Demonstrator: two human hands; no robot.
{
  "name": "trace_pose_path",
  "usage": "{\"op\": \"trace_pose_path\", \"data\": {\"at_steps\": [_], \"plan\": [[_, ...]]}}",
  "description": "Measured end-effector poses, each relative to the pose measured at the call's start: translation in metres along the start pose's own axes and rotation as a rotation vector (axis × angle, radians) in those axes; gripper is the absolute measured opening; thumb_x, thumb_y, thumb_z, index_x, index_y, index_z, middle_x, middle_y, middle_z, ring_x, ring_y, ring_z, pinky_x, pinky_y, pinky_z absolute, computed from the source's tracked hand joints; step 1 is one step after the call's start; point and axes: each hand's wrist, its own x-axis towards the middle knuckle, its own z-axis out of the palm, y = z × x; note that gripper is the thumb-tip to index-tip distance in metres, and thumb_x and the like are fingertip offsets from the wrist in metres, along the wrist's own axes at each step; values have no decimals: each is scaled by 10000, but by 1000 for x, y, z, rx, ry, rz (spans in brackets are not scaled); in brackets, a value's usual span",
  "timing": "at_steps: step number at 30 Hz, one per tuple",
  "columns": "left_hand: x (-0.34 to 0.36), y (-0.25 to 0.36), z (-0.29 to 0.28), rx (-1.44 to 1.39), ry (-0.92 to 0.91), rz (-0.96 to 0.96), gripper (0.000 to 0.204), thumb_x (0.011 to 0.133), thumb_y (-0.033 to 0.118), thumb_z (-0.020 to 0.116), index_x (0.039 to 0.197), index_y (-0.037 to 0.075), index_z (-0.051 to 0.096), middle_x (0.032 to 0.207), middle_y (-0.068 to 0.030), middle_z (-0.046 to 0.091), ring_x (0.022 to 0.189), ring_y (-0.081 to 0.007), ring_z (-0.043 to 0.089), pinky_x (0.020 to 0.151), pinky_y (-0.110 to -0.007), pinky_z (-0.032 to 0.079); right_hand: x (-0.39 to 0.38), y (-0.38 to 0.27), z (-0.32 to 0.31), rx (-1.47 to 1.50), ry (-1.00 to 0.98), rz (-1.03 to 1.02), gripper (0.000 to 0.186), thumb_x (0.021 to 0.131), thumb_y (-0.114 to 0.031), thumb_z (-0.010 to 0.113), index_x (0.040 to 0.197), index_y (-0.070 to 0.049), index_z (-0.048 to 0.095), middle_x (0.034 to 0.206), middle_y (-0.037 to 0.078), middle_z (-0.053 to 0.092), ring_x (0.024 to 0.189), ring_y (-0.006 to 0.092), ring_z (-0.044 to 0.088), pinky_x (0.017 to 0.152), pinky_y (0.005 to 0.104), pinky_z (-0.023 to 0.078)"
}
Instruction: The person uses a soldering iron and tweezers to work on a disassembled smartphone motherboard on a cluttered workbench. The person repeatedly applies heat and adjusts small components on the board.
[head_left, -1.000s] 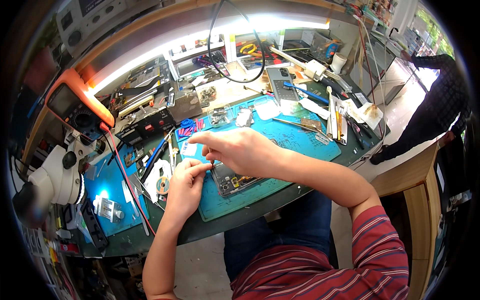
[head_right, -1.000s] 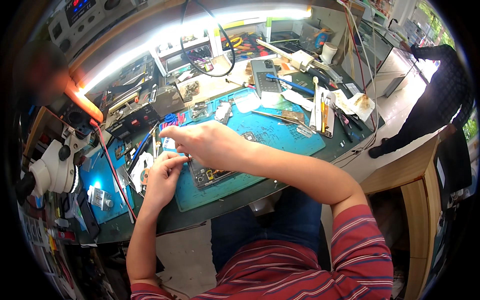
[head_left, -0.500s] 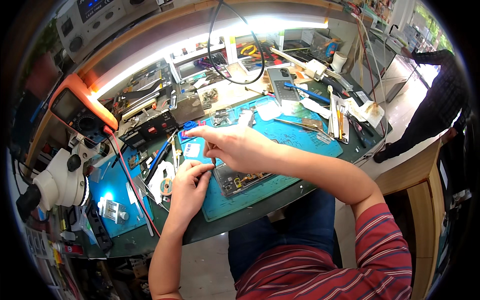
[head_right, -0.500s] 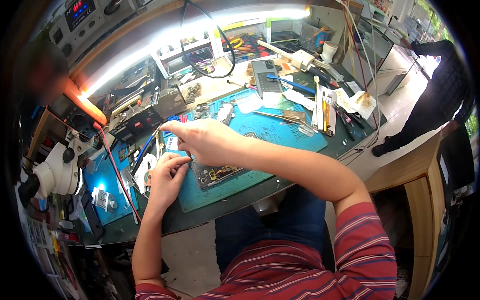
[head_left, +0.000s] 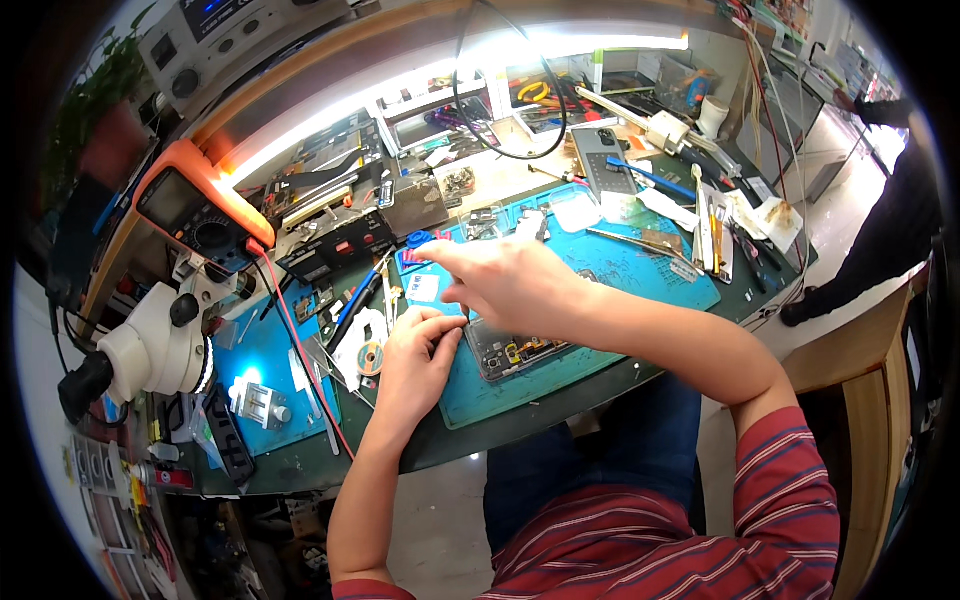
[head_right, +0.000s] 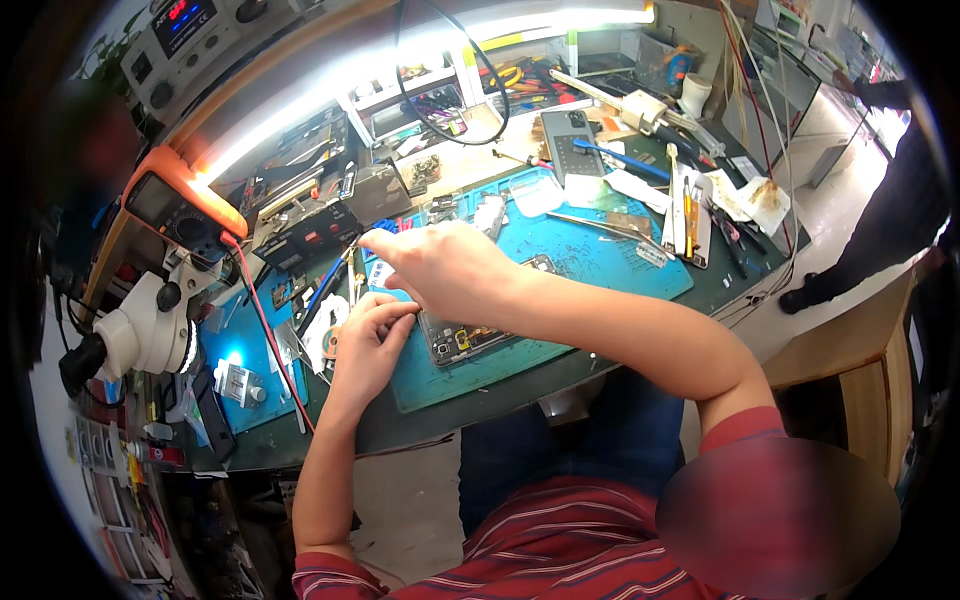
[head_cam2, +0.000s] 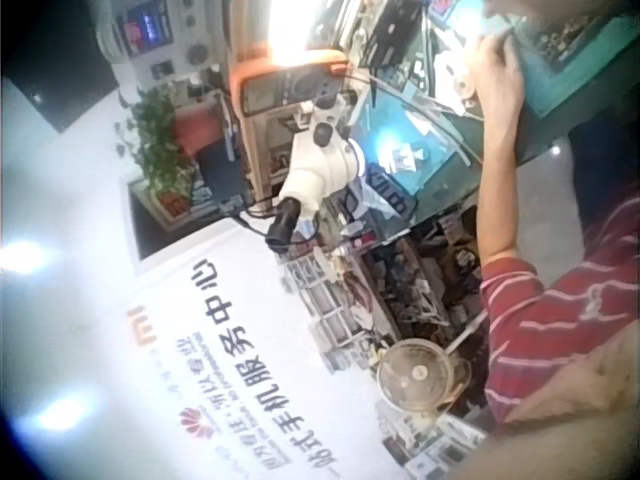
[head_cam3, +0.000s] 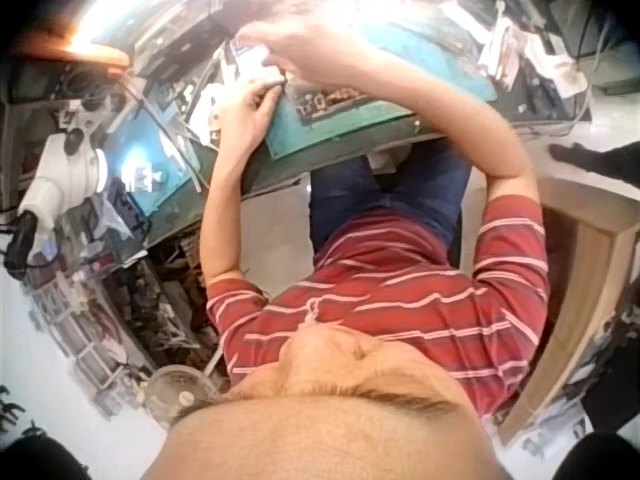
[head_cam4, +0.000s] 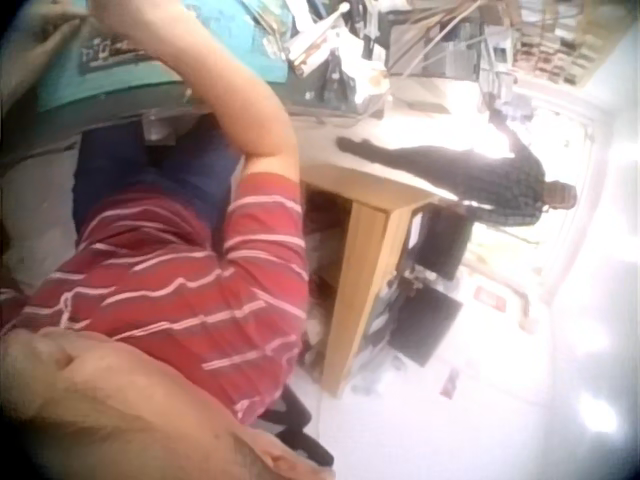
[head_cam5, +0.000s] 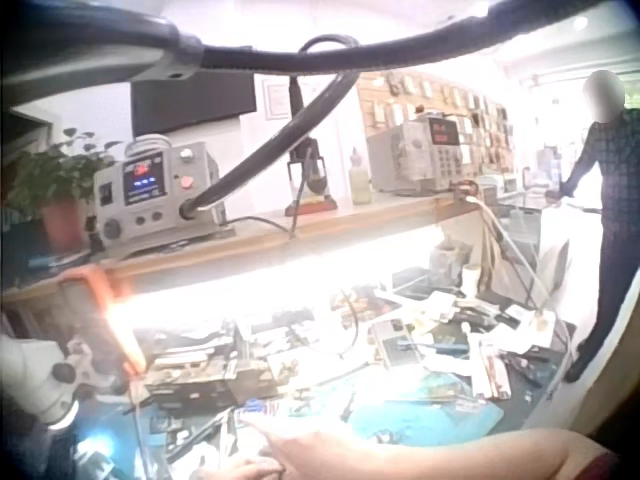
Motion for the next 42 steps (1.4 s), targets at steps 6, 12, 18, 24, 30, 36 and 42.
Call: {"op": "trace_pose_path", "data": {"at_steps": [6, 12, 18, 24, 30, 36, 42], "plan": [[2, 10, -1, -74, -5, -76, 177, 980, 16, 722, 1142, 4, 792, 973, -5, 648, 767, -68, 544, 703, -225, 463, 3, 7, 3, 140, 26, -19, 668, 961, -188, 745, 1563, -79, 477, 1058, 206, 769, 873, 343, 774, 713, 445, 623], [2, 10, -1, -56, 3, -62, 151, 975, 21, 728, 1111, 4, 793, 974, -36, 666, 763, -107, 581, 694, -260, 484, 1, 7, 9, -52, 268, -178, 713, 946, -175, 748, 1589, -91, 452, 921, 171, 763, 823, 354, 770, 685, 447, 612], [2, 11, -2, -31, 10, -58, 130, 978, 27, 727, 1090, 9, 791, 963, -50, 666, 744, -127, 586, 675, -273, 486, -2, 0, 3, -120, 98, -35, 696, 945, -171, 740, 1583, -99, 470, 850, 167, 744, 769, 336, 759, 660, 447, 604], [3, 9, -2, -38, -6, -93, 172, 975, 40, 726, 1127, 21, 804, 993, -9, 679, 769, -72, 557, 713, -235, 471, -3, 7, -4, -60, 75, 14, 663, 957, -146, 711, 1578, -114, 482, 882, 137, 760, 822, 325, 769, 709, 423, 609], [7, 10, -4, -17, 31, -63, 158, 982, 39, 717, 1119, 28, 795, 955, -61, 678, 733, -132, 608, 676, -285, 506, -29, 44, -16, 425, 298, 234, 610, 1028, -66, 661, 1596, -35, 439, 1006, 132, 793, 943, 186, 784, 853, 353, 610], [28, 11, -4, 94, 28, 33, 179, 956, 59, 741, 1127, 25, 783, 950, -103, 718, 767, -176, 660, 708, -322, 535, -39, 54, -9, 452, 328, 303, 575, 997, -71, 674, 1537, 9, 495, 897, 134, 781, 797, 255, 777, 789, 371, 613], [30, 18, -1, 71, -22, -65, 206, 943, 70, 776, 1146, 49, 792, 1011, -72, 735, 843, -147, 667, 721, -301, 547, -38, 52, -6, 442, 315, 210, 592, 988, -83, 701, 1528, 36, 491, 915, 146, 778, 836, 249, 777, 804, 374, 607]]}}
